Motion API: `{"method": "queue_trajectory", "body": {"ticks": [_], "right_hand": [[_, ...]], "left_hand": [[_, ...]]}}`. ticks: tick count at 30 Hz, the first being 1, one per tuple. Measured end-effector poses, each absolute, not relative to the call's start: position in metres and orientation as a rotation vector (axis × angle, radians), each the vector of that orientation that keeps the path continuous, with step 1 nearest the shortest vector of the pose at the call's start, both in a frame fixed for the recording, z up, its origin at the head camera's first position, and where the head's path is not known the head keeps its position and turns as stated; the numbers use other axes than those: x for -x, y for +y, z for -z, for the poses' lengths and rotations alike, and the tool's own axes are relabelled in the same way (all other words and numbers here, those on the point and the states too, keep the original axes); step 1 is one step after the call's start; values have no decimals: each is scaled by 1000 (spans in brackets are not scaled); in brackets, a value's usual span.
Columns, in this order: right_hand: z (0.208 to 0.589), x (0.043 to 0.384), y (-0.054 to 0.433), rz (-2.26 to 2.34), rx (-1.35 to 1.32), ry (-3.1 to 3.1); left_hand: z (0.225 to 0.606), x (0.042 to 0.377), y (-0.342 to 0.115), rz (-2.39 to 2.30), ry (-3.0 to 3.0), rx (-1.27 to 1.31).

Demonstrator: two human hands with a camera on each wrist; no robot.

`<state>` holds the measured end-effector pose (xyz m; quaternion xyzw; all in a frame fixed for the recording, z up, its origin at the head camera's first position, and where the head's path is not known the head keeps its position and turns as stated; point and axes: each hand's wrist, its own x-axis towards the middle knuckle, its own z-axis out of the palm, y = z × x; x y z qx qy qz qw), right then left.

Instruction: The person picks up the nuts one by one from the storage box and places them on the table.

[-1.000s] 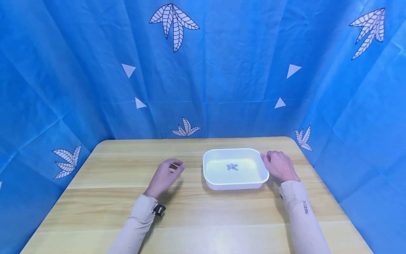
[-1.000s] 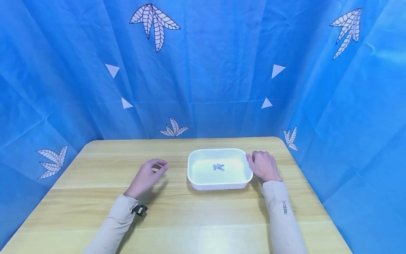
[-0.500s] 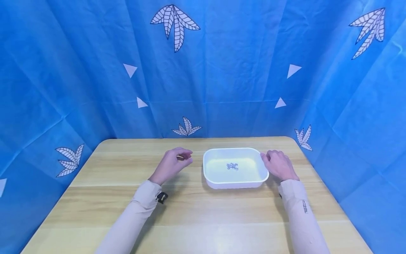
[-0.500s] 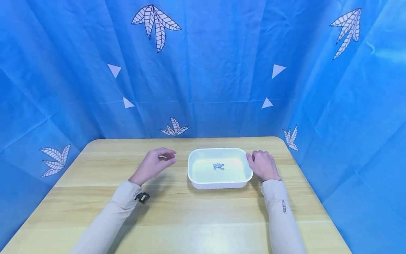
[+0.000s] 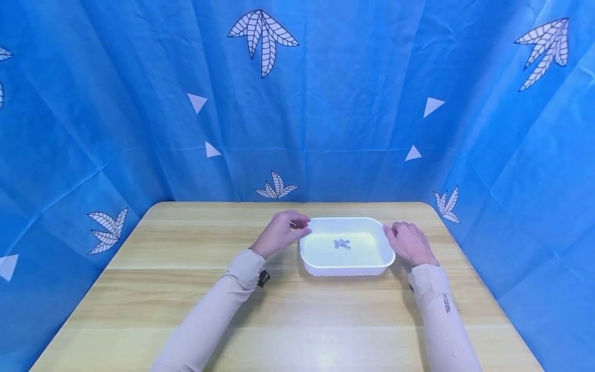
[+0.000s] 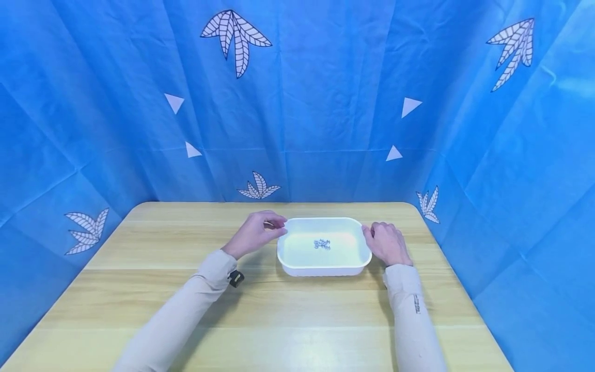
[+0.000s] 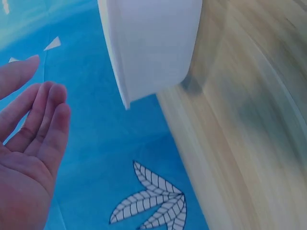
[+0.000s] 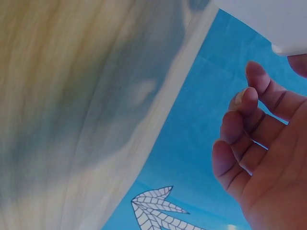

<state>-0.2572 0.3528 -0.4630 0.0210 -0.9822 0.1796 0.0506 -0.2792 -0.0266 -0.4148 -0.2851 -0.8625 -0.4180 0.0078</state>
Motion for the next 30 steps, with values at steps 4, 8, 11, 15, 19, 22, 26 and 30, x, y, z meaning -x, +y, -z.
{"method": "queue_trajectory", "body": {"ticks": [4, 8, 11, 15, 19, 22, 26, 30], "right_hand": [[462, 258, 351, -543, -65, -3002], [462, 258, 350, -546, -59, -3013], [462, 258, 350, -552, -57, -3017], [462, 258, 351, -558, -52, -3016], [463, 257, 353, -566, -47, -3016], [463, 256, 353, -567, -46, -3019], [462, 256, 352, -561, -48, -3022], [460, 255, 351, -560, -53, -3021]], "left_hand": [[416, 282, -15, 1256, -2725, 935], [417, 284, -4, 1229, -2763, 961], [420, 286, 4, 1203, -2809, 962], [426, 289, 14, 1173, -2848, 974], [434, 292, 23, 1154, -2847, 1023], [439, 293, 28, 1135, -2847, 1076], [442, 295, 32, 1079, -2867, 1127], [442, 296, 37, 1033, -2901, 1152]]}}
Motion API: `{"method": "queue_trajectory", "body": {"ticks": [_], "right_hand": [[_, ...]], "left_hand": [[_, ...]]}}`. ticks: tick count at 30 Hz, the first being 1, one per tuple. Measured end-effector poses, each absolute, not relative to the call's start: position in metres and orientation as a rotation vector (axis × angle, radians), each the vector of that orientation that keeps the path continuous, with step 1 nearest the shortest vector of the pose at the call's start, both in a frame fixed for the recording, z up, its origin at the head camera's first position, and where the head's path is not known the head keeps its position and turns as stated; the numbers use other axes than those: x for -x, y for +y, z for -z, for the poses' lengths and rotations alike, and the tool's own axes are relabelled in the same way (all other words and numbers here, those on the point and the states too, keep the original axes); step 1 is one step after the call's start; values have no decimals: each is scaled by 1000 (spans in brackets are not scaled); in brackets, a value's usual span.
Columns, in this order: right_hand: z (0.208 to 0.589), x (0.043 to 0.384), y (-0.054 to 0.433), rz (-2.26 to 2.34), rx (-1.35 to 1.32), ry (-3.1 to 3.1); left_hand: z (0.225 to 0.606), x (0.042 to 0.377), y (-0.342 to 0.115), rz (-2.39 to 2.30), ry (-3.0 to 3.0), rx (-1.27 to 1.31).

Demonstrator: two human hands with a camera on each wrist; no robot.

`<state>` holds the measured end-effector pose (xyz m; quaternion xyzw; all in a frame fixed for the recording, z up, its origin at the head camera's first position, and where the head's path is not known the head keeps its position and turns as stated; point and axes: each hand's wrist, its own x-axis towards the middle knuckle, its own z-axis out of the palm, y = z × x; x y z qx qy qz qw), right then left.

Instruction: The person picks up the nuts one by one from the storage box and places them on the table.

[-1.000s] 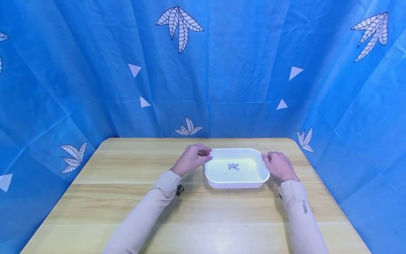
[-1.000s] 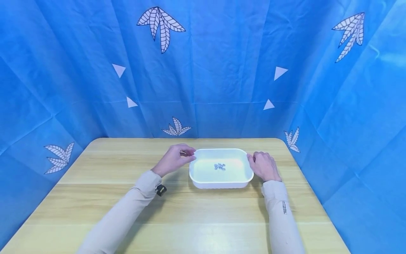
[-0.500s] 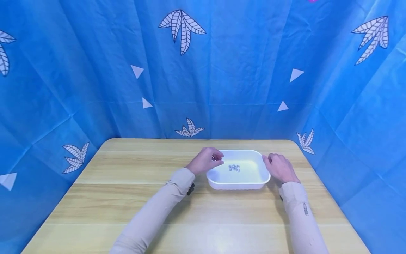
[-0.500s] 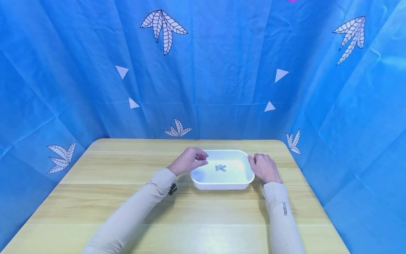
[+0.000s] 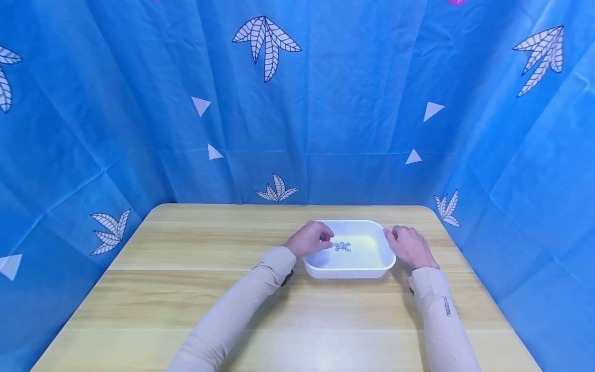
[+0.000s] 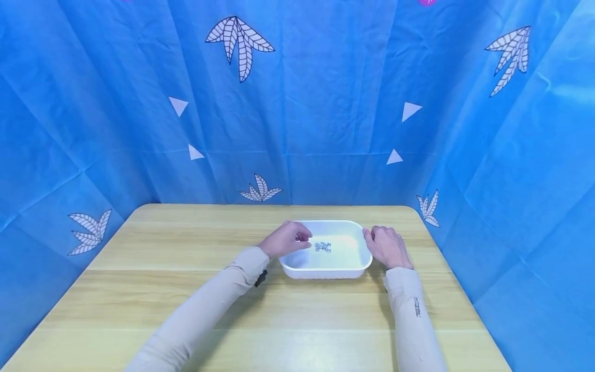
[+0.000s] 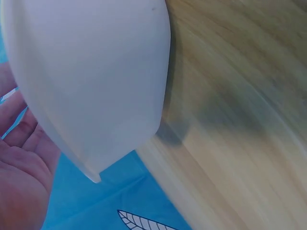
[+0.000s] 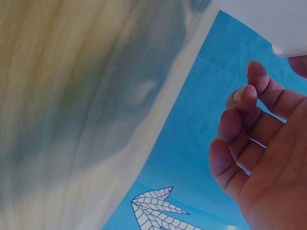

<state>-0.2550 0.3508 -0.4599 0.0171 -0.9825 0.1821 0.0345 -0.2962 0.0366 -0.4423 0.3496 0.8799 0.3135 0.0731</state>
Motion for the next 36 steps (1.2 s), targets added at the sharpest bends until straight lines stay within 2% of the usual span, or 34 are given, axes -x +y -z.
{"method": "queue_trajectory", "body": {"ticks": [23, 36], "right_hand": [[458, 253, 351, -423, -62, -2969], [460, 256, 350, -466, -55, -2980]], "left_hand": [[438, 302, 76, -321, 2693, -1230], [441, 300, 85, -376, 2671, -1157]]}}
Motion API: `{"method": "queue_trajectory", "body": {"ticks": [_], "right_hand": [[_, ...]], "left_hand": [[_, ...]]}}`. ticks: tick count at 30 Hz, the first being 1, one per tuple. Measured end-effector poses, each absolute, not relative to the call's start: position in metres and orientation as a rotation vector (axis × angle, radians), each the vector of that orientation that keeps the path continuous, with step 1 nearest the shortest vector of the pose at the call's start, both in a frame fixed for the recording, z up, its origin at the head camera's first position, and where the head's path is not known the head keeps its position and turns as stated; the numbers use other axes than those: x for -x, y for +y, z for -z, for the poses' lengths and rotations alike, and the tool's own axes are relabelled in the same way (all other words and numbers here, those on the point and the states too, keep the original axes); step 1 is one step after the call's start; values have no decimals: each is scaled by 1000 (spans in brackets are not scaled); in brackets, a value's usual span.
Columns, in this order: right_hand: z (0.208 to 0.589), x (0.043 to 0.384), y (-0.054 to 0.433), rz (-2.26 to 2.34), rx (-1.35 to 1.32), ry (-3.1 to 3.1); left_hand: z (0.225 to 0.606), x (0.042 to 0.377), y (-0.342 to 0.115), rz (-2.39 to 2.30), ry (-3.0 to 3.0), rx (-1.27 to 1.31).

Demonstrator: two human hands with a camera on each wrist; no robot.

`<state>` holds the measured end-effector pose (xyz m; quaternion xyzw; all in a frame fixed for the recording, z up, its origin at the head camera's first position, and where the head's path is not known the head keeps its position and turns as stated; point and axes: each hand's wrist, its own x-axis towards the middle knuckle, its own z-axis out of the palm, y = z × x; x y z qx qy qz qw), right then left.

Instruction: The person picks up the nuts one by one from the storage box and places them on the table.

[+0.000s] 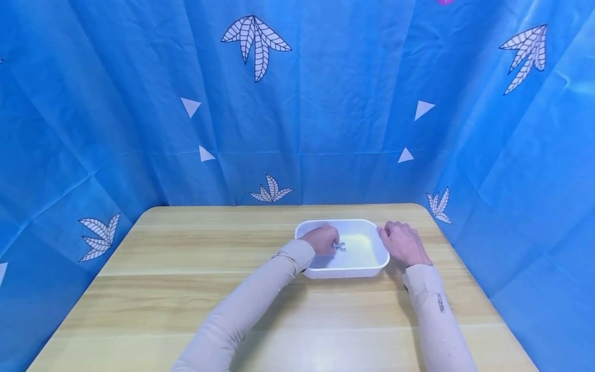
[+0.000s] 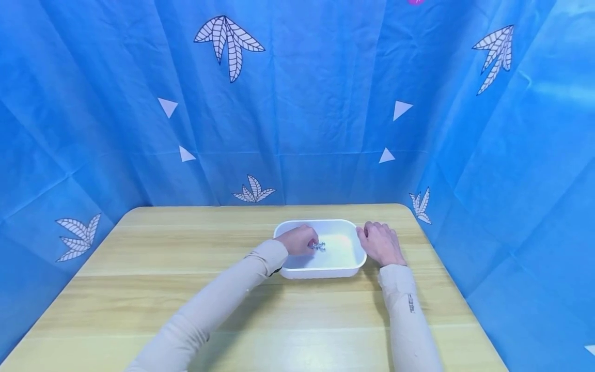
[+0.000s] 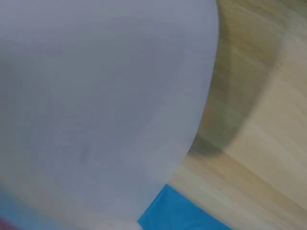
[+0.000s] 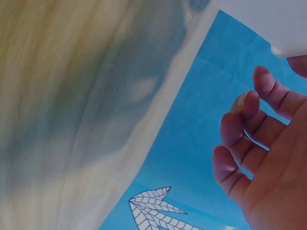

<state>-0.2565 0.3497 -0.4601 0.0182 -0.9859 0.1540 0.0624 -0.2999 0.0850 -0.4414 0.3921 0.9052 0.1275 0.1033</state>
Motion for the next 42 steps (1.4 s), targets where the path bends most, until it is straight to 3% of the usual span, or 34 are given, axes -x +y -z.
{"method": "queue_trajectory", "body": {"ticks": [26, 42], "right_hand": [[463, 260, 349, -518, -46, -2991], [463, 258, 351, -547, -41, -3001]], "left_hand": [[453, 303, 87, -404, 2720, -982], [451, 303, 89, -380, 2714, -1037]]}}
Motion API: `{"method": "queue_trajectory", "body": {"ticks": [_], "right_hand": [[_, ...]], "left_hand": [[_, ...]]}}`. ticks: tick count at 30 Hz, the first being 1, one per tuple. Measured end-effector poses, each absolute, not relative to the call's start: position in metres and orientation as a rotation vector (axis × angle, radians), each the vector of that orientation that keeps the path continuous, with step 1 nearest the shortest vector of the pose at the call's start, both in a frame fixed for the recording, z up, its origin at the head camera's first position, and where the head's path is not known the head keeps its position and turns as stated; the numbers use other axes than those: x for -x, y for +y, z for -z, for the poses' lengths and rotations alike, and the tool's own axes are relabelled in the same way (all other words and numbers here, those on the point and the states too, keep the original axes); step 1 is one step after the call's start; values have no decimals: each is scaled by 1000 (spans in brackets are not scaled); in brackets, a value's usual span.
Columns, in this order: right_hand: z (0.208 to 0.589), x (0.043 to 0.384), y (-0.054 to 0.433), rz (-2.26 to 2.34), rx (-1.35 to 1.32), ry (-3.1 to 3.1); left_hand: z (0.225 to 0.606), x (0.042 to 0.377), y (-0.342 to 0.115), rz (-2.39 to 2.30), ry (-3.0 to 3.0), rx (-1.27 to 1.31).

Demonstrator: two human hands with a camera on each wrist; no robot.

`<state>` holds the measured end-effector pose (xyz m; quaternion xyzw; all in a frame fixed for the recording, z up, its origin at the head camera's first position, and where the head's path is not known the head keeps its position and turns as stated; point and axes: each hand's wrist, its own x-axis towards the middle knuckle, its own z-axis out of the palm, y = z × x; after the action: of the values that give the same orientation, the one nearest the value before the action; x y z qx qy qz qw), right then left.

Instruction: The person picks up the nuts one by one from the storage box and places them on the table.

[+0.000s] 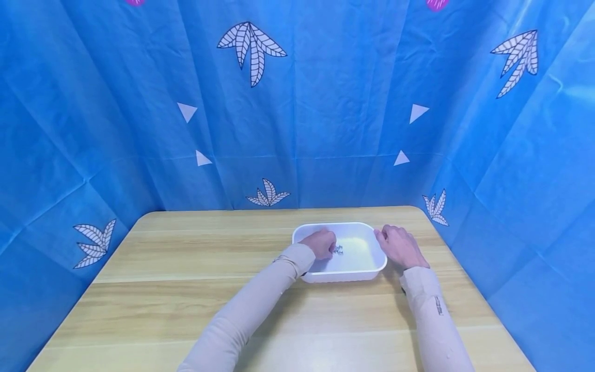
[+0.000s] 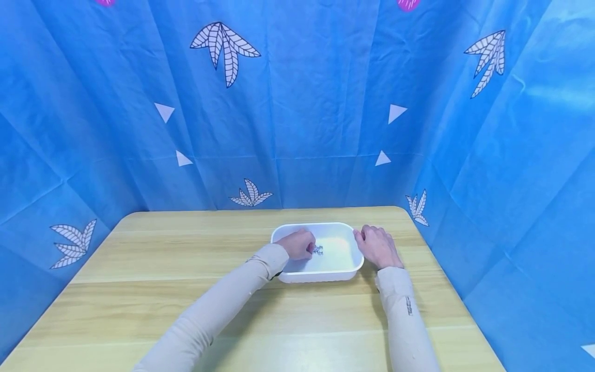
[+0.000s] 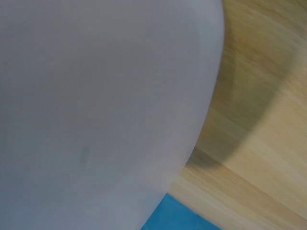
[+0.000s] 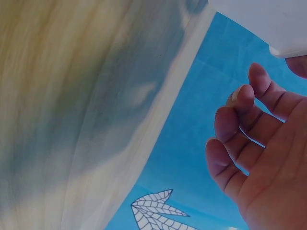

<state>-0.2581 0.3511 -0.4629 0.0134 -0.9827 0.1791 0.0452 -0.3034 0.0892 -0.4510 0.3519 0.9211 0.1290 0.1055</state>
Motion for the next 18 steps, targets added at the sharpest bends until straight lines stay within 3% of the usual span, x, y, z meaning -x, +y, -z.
{"method": "queue_trajectory", "body": {"ticks": [18], "right_hand": [[465, 256, 353, -590, -50, -3015]], "left_hand": [[456, 302, 96, -294, 2740, -969]]}}
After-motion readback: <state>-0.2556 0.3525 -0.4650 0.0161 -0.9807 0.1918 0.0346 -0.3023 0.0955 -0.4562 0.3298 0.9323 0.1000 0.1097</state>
